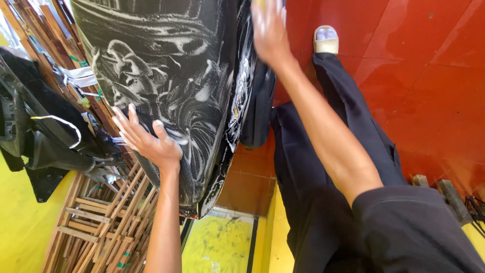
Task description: The person scrubs the seat of a black scooter with a yellow sponge and soapy water. They repeatedly dip the sponge into a green bucket to re-wet it and continue scrubbing the entire surface of the seat.
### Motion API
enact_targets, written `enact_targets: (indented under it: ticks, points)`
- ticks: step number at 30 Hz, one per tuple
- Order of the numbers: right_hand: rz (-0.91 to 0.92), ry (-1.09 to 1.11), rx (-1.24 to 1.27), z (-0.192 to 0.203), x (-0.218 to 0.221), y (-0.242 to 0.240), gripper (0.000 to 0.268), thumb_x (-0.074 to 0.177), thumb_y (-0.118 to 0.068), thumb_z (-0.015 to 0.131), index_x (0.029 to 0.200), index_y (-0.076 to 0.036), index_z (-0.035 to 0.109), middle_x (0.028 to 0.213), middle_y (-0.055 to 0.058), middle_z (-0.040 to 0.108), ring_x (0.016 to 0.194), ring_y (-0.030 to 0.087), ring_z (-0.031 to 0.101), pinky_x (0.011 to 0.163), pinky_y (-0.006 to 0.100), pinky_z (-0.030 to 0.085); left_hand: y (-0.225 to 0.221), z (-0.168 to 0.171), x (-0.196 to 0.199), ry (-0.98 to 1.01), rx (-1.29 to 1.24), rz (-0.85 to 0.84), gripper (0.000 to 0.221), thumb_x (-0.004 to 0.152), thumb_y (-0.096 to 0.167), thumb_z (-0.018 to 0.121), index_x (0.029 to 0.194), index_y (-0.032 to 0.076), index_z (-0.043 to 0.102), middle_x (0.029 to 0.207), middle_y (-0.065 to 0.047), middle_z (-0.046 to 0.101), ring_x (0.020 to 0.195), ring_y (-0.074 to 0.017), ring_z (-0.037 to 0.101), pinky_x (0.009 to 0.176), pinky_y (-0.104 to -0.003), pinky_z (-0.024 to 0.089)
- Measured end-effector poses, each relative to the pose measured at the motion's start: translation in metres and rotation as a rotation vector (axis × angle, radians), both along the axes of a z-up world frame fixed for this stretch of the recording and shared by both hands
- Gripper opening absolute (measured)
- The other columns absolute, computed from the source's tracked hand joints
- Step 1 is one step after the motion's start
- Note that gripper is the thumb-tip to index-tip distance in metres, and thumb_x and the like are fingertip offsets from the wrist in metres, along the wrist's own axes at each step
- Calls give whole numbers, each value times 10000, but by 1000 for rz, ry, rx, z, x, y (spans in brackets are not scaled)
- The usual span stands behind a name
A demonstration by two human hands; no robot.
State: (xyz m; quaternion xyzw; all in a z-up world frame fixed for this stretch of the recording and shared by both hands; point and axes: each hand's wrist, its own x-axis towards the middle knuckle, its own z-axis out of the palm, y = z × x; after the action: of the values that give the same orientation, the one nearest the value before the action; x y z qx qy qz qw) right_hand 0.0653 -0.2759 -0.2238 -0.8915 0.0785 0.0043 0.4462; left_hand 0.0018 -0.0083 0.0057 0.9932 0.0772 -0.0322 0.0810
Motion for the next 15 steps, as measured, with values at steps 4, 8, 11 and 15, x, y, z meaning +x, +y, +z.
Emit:
enact_targets:
  ticks: [4,8,11,15]
  points:
    - [-337,108,478,-36,18,0,431,1012,-357,512,1086,53,624,1017,192,789,822,246,736,735,419,574,-3,1,1,-1,3,-24,557,1111,403,362,1573,96,400,1682,-151,259,1590,-398,179,1290,-605,160]
    - [-303,82,586,10,-21,26,441,1168,-336,370,1548,-118,323,1564,89,334,1453,286,337,1243,432,279,-2,-4,2,4,19,-17,582,1110,451,331,1575,106,393,1687,-137,250,1588,-407,184,1282,-628,150]
    - [-229,105,726,17,-73,53,560,1218,-285,334,1688,-201,41,1778,37,-28,1680,269,-26,1407,483,23,0,1,1,2,32,-8,584,1112,451,327,1579,105,386,1690,-144,239,1592,-404,180,1290,-622,147]
    - [-175,292,727,13,-107,59,617,1174,-399,144,1645,-72,-82,1744,116,-97,1640,302,-62,1364,444,-22,-2,0,3,9,18,-14,553,1088,349,378,1577,90,391,1691,-150,229,1598,-390,165,1300,-614,134]
